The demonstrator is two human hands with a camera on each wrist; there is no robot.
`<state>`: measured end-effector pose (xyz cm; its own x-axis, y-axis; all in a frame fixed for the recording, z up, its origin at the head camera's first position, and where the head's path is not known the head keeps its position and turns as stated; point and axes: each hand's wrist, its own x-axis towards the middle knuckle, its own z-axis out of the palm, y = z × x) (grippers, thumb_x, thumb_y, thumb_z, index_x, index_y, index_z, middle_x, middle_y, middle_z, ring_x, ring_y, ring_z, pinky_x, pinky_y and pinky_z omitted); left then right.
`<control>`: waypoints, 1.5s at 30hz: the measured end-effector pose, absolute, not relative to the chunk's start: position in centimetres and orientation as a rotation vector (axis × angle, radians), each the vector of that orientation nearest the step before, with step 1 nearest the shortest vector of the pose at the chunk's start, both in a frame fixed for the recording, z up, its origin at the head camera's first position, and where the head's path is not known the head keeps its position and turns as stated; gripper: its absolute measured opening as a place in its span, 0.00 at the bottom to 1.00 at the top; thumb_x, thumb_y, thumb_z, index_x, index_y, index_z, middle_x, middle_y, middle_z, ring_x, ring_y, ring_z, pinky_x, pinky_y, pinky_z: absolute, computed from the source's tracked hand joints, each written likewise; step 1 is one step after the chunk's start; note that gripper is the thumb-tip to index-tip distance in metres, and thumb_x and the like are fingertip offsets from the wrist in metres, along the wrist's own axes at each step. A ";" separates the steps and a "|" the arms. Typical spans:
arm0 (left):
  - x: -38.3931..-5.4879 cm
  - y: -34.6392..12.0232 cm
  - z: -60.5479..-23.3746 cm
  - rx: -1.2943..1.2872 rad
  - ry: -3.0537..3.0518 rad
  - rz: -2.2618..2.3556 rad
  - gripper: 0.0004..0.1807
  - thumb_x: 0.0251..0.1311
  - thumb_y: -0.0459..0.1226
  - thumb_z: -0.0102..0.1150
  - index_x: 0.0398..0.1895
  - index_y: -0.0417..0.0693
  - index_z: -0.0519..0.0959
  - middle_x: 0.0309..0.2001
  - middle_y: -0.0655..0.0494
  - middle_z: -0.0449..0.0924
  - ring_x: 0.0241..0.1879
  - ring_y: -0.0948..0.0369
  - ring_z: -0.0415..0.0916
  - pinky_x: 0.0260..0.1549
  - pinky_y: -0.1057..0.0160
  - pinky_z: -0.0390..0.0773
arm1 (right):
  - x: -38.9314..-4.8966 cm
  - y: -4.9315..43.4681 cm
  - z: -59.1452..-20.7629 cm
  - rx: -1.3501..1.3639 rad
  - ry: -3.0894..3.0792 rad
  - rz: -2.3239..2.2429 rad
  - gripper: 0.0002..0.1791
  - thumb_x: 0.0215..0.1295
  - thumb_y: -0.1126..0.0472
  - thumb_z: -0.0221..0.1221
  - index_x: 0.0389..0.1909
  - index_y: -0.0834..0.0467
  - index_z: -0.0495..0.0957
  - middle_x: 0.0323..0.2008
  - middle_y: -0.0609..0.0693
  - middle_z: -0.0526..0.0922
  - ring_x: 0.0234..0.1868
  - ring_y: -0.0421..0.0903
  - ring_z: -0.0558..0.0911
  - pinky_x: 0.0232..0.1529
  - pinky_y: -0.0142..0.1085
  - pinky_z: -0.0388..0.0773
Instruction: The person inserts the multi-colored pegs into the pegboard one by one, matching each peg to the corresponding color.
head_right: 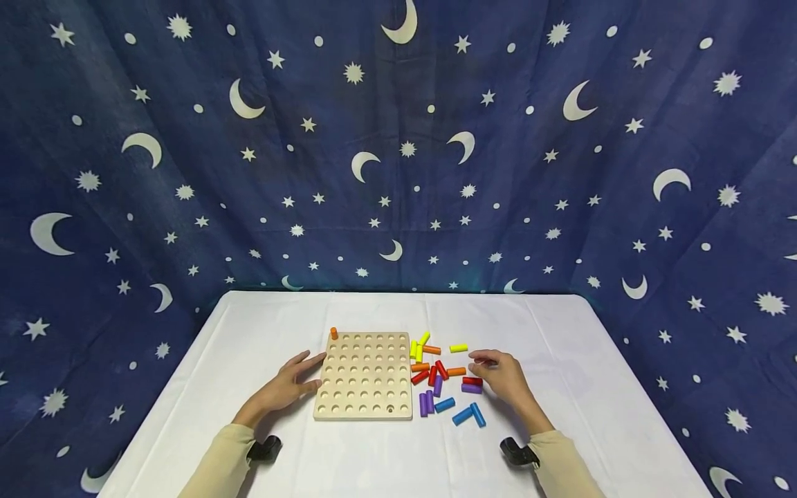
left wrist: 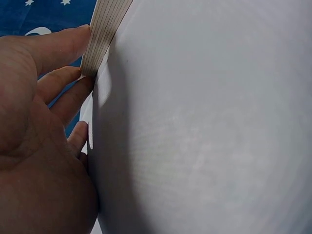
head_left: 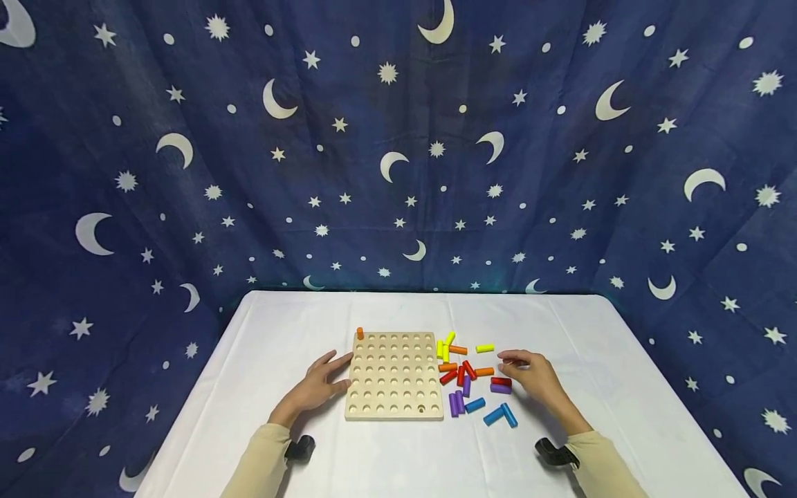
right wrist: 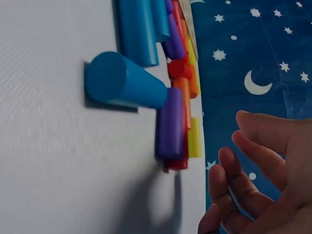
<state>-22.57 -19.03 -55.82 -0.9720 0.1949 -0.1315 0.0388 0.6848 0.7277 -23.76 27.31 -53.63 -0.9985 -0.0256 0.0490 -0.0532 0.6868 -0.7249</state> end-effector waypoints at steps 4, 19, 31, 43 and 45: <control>-22.8 -19.0 -55.8 0.183 2.701 1.143 0.34 0.59 0.48 0.65 0.70 0.60 0.69 0.76 0.40 0.52 0.76 0.36 0.45 0.67 0.27 0.51 | -24.2 26.7 -54.1 0.066 -2.877 1.252 0.14 0.62 0.58 0.66 0.47 0.56 0.85 0.42 0.53 0.87 0.45 0.48 0.82 0.47 0.41 0.79; -22.3 -19.0 -56.4 0.197 2.709 1.169 0.34 0.59 0.48 0.66 0.69 0.59 0.70 0.76 0.38 0.54 0.75 0.34 0.47 0.66 0.27 0.52 | -25.3 26.7 -55.1 0.073 -2.958 1.233 0.12 0.58 0.60 0.69 0.43 0.57 0.87 0.36 0.50 0.88 0.36 0.41 0.79 0.40 0.35 0.77; -22.4 -19.0 -56.5 0.212 2.722 1.151 0.34 0.59 0.50 0.65 0.70 0.58 0.70 0.75 0.38 0.54 0.75 0.35 0.47 0.67 0.28 0.52 | -25.5 26.5 -55.8 0.092 -2.964 1.187 0.10 0.56 0.62 0.70 0.39 0.57 0.87 0.31 0.47 0.86 0.32 0.40 0.77 0.36 0.33 0.75; -22.3 -19.0 -56.6 0.187 2.723 1.148 0.34 0.58 0.49 0.66 0.70 0.59 0.70 0.76 0.39 0.54 0.75 0.35 0.48 0.67 0.28 0.52 | -25.5 26.4 -55.6 0.108 -3.031 1.119 0.04 0.58 0.63 0.68 0.34 0.56 0.87 0.30 0.47 0.84 0.31 0.41 0.75 0.34 0.32 0.71; -22.3 -19.0 -56.6 0.187 2.727 1.147 0.34 0.58 0.49 0.66 0.70 0.59 0.70 0.76 0.39 0.54 0.75 0.35 0.48 0.67 0.28 0.53 | -25.6 26.5 -55.5 0.130 -3.030 1.111 0.04 0.59 0.62 0.68 0.34 0.57 0.87 0.30 0.47 0.84 0.31 0.41 0.75 0.35 0.33 0.71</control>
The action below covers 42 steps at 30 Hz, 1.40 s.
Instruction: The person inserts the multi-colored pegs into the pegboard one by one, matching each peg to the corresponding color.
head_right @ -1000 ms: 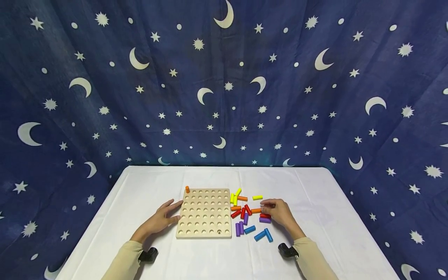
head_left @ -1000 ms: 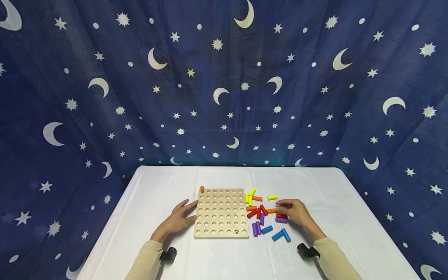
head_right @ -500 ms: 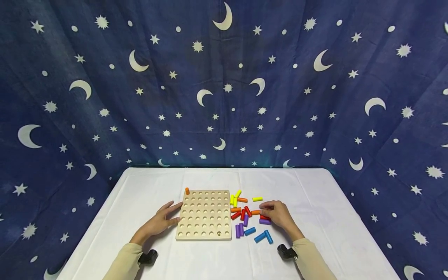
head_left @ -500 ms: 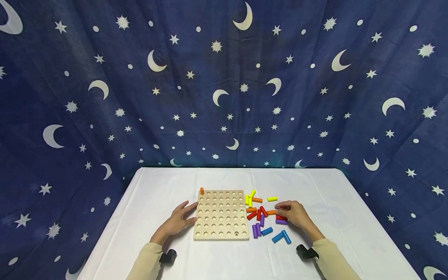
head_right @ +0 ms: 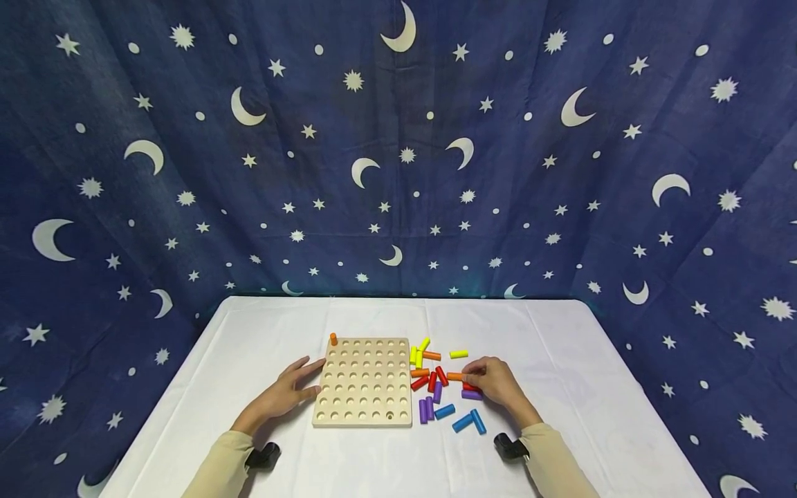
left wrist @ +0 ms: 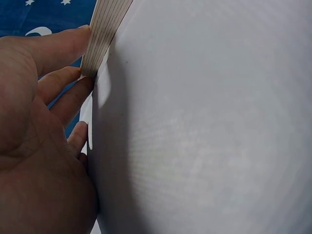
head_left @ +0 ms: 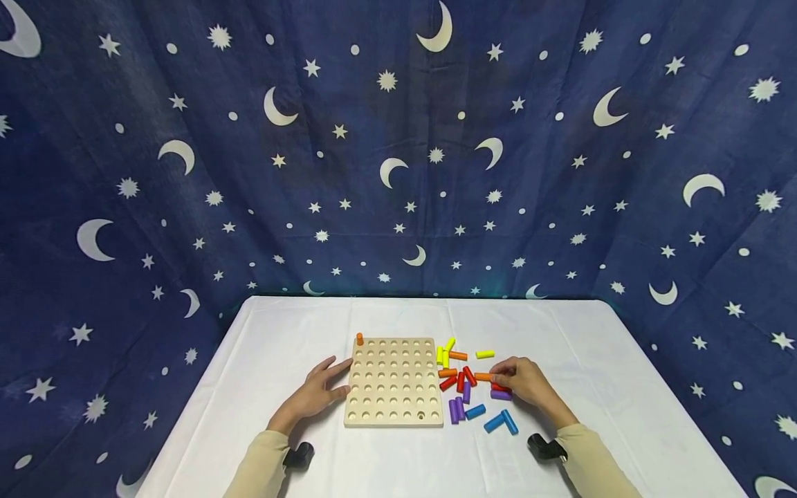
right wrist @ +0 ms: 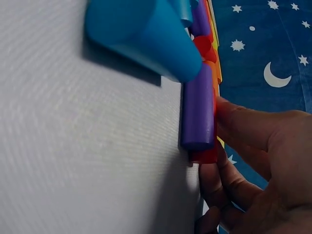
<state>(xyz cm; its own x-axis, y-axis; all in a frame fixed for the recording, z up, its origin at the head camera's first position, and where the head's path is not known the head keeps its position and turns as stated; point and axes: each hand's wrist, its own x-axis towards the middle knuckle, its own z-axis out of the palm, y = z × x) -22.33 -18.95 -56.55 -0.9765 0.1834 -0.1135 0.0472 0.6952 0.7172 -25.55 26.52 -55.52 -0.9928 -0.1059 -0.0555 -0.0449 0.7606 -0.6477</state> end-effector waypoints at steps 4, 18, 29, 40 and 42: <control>-22.3 -18.9 -56.3 0.206 2.732 1.147 0.34 0.59 0.48 0.65 0.70 0.58 0.70 0.75 0.38 0.54 0.75 0.35 0.48 0.67 0.27 0.52 | -25.6 26.8 -55.3 -0.128 2.851 -1.063 0.05 0.61 0.59 0.66 0.36 0.56 0.85 0.32 0.47 0.84 0.33 0.42 0.75 0.38 0.35 0.72; -22.2 -18.9 -56.3 0.215 2.733 1.135 0.33 0.59 0.48 0.65 0.70 0.58 0.70 0.75 0.37 0.55 0.74 0.34 0.49 0.67 0.28 0.53 | -25.6 27.1 -54.9 -0.101 2.820 -1.306 0.07 0.65 0.62 0.63 0.41 0.60 0.81 0.31 0.50 0.85 0.31 0.40 0.79 0.34 0.29 0.75; -22.4 -19.0 -56.3 0.191 2.724 1.145 0.34 0.59 0.49 0.65 0.70 0.59 0.70 0.76 0.39 0.54 0.75 0.35 0.47 0.67 0.28 0.52 | -26.1 25.9 -53.1 -0.061 2.826 -1.391 0.11 0.65 0.62 0.63 0.47 0.60 0.82 0.38 0.54 0.86 0.36 0.41 0.79 0.27 0.29 0.75; -22.4 -18.8 -56.3 0.173 2.720 1.145 0.34 0.59 0.48 0.66 0.69 0.59 0.70 0.75 0.39 0.54 0.75 0.35 0.48 0.67 0.28 0.53 | -26.6 23.9 -52.0 -0.116 2.855 -1.407 0.13 0.67 0.61 0.61 0.50 0.59 0.83 0.43 0.54 0.87 0.46 0.52 0.82 0.40 0.34 0.76; -22.4 -18.8 -56.4 0.171 2.722 1.143 0.34 0.59 0.48 0.65 0.70 0.59 0.70 0.75 0.39 0.55 0.75 0.36 0.49 0.67 0.28 0.53 | -26.6 23.4 -51.8 -0.127 2.852 -1.428 0.14 0.67 0.61 0.61 0.51 0.59 0.83 0.43 0.55 0.87 0.47 0.52 0.82 0.44 0.36 0.76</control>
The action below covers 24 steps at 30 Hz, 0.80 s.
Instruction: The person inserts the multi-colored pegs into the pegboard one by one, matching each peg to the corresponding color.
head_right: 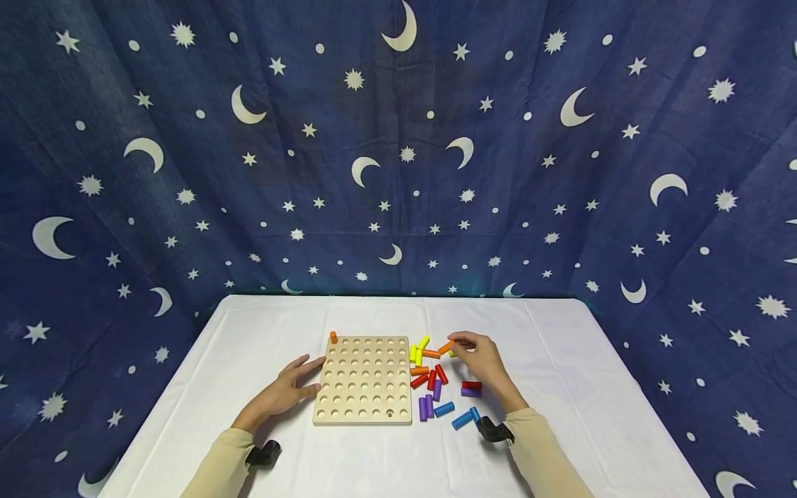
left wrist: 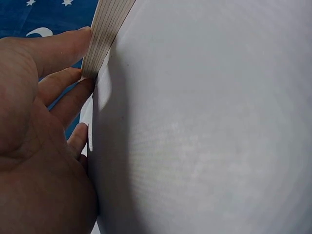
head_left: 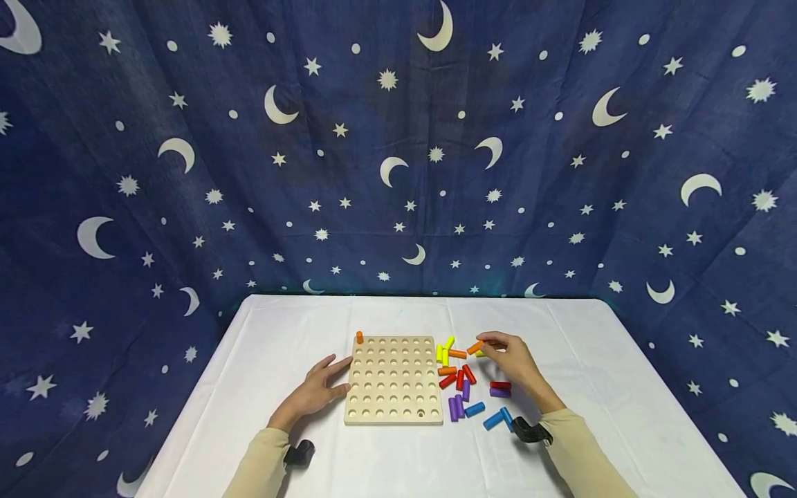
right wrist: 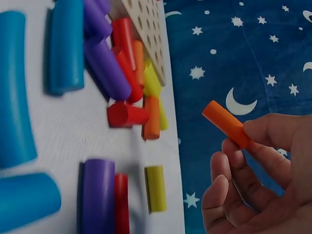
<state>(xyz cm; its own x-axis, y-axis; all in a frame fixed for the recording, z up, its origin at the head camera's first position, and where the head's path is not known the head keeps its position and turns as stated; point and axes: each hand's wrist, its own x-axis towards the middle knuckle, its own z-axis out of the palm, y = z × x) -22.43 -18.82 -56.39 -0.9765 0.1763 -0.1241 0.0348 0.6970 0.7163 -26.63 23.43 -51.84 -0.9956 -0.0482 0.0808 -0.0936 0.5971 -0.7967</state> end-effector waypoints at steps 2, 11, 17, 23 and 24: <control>-22.5 -18.8 -56.4 0.169 2.723 1.147 0.34 0.59 0.48 0.65 0.70 0.59 0.70 0.75 0.39 0.55 0.75 0.35 0.49 0.67 0.28 0.53 | -26.7 23.0 -51.7 0.120 -2.749 1.415 0.15 0.66 0.62 0.61 0.52 0.60 0.82 0.43 0.55 0.87 0.46 0.51 0.82 0.44 0.36 0.77; -22.6 -19.0 -56.1 0.182 2.714 1.156 0.34 0.59 0.48 0.66 0.69 0.59 0.70 0.76 0.38 0.54 0.75 0.34 0.47 0.66 0.27 0.52 | -27.0 21.1 -51.0 0.131 -2.710 1.524 0.13 0.67 0.60 0.61 0.49 0.61 0.81 0.43 0.55 0.86 0.45 0.51 0.82 0.40 0.30 0.81; -22.5 -19.0 -56.0 0.170 2.713 1.129 0.34 0.59 0.49 0.65 0.70 0.59 0.70 0.76 0.39 0.53 0.75 0.34 0.47 0.66 0.27 0.52 | -27.0 19.9 -50.7 0.128 -2.694 1.624 0.14 0.69 0.60 0.60 0.52 0.60 0.80 0.44 0.55 0.86 0.45 0.52 0.84 0.43 0.35 0.84; -22.3 -18.9 -56.0 0.176 2.711 1.132 0.34 0.59 0.49 0.65 0.70 0.59 0.69 0.76 0.39 0.53 0.75 0.34 0.46 0.66 0.26 0.52 | -26.8 18.7 -50.7 0.156 -2.652 1.675 0.14 0.69 0.62 0.59 0.53 0.61 0.80 0.42 0.57 0.86 0.45 0.54 0.84 0.46 0.38 0.84; -22.2 -18.9 -56.0 0.181 2.712 1.133 0.34 0.59 0.49 0.65 0.70 0.59 0.69 0.76 0.39 0.53 0.75 0.34 0.46 0.66 0.26 0.52 | -26.8 18.5 -50.7 0.152 -2.642 1.700 0.15 0.69 0.62 0.58 0.54 0.62 0.80 0.42 0.58 0.85 0.46 0.56 0.84 0.47 0.41 0.85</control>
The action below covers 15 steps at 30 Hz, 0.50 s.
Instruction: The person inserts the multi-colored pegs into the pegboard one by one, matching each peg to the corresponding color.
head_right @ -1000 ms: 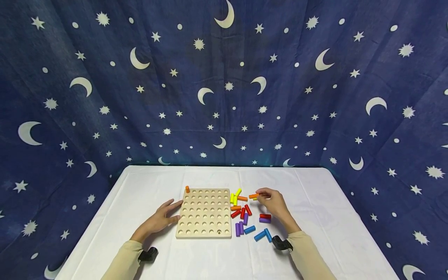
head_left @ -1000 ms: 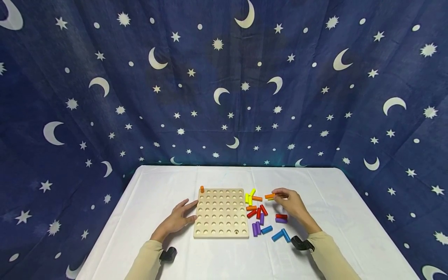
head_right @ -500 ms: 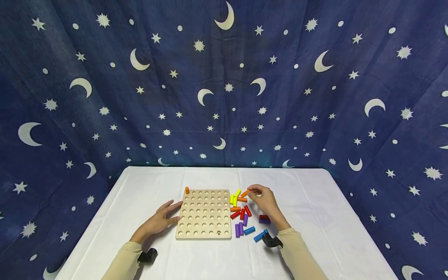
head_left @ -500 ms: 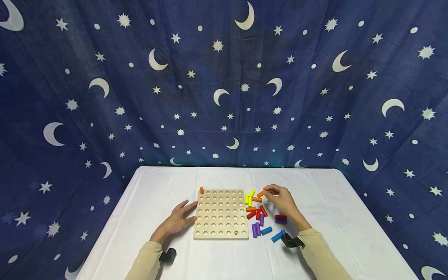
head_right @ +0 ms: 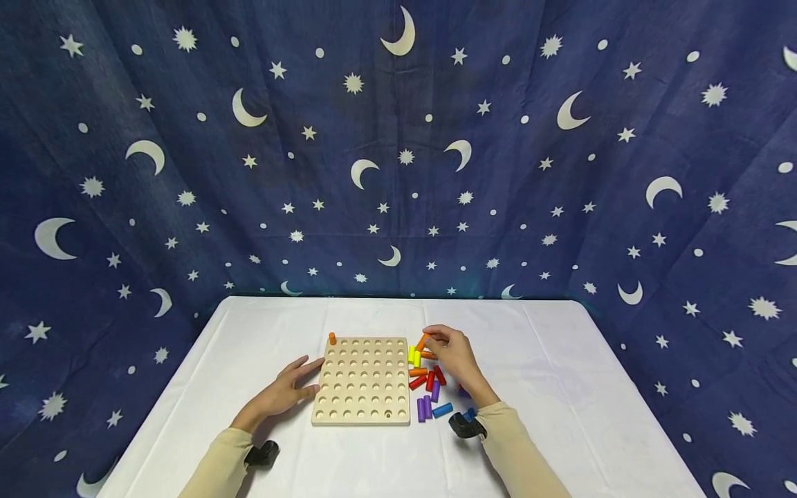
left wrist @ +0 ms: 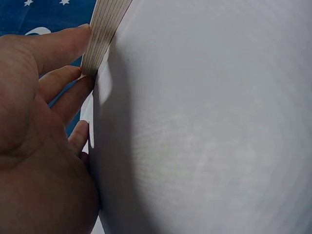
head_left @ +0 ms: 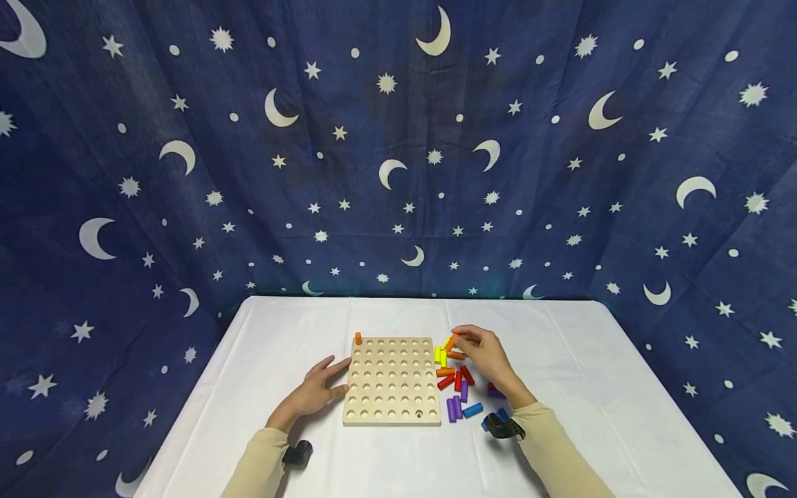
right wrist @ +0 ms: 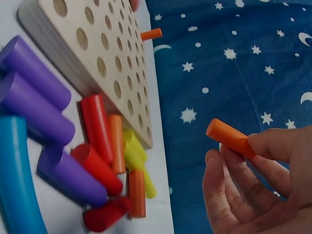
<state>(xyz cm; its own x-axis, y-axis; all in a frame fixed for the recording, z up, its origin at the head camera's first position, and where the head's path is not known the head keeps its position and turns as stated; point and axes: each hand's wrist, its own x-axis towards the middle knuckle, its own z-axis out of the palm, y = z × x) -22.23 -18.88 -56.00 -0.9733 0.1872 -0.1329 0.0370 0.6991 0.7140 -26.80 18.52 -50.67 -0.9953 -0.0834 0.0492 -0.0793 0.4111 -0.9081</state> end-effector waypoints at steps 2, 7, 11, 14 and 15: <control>-22.2 -18.9 -56.1 0.184 2.715 1.138 0.34 0.60 0.49 0.64 0.70 0.59 0.69 0.76 0.38 0.53 0.75 0.34 0.46 0.66 0.26 0.51 | -26.8 18.1 -50.6 -0.149 2.591 -1.738 0.15 0.70 0.63 0.58 0.54 0.63 0.79 0.43 0.59 0.85 0.47 0.59 0.84 0.49 0.46 0.85; -22.1 -19.0 -56.3 0.182 2.714 1.140 0.34 0.60 0.48 0.64 0.70 0.58 0.69 0.76 0.38 0.53 0.75 0.34 0.46 0.66 0.26 0.51 | -26.8 17.1 -50.3 -0.143 2.534 -1.746 0.17 0.69 0.63 0.58 0.56 0.63 0.78 0.44 0.58 0.84 0.46 0.60 0.84 0.48 0.49 0.84; -22.2 -18.9 -56.4 0.164 2.708 1.133 0.34 0.60 0.49 0.64 0.70 0.59 0.69 0.76 0.39 0.53 0.75 0.35 0.46 0.67 0.27 0.50 | -26.8 16.3 -50.1 -0.156 2.554 -1.733 0.16 0.67 0.64 0.59 0.55 0.62 0.79 0.45 0.57 0.84 0.45 0.57 0.85 0.45 0.47 0.86; -22.3 -18.9 -56.4 0.160 2.715 1.127 0.34 0.60 0.48 0.64 0.70 0.59 0.69 0.76 0.40 0.53 0.75 0.35 0.47 0.66 0.27 0.51 | -26.9 15.7 -50.0 -0.174 2.577 -1.725 0.16 0.66 0.65 0.61 0.53 0.61 0.80 0.44 0.56 0.85 0.44 0.52 0.84 0.44 0.42 0.86; -22.3 -18.9 -56.4 0.155 2.712 1.127 0.34 0.60 0.48 0.64 0.70 0.59 0.69 0.76 0.40 0.53 0.75 0.36 0.47 0.67 0.27 0.51 | -26.9 15.5 -50.0 -0.180 2.588 -1.718 0.15 0.65 0.65 0.61 0.52 0.60 0.81 0.44 0.55 0.85 0.44 0.50 0.84 0.44 0.39 0.86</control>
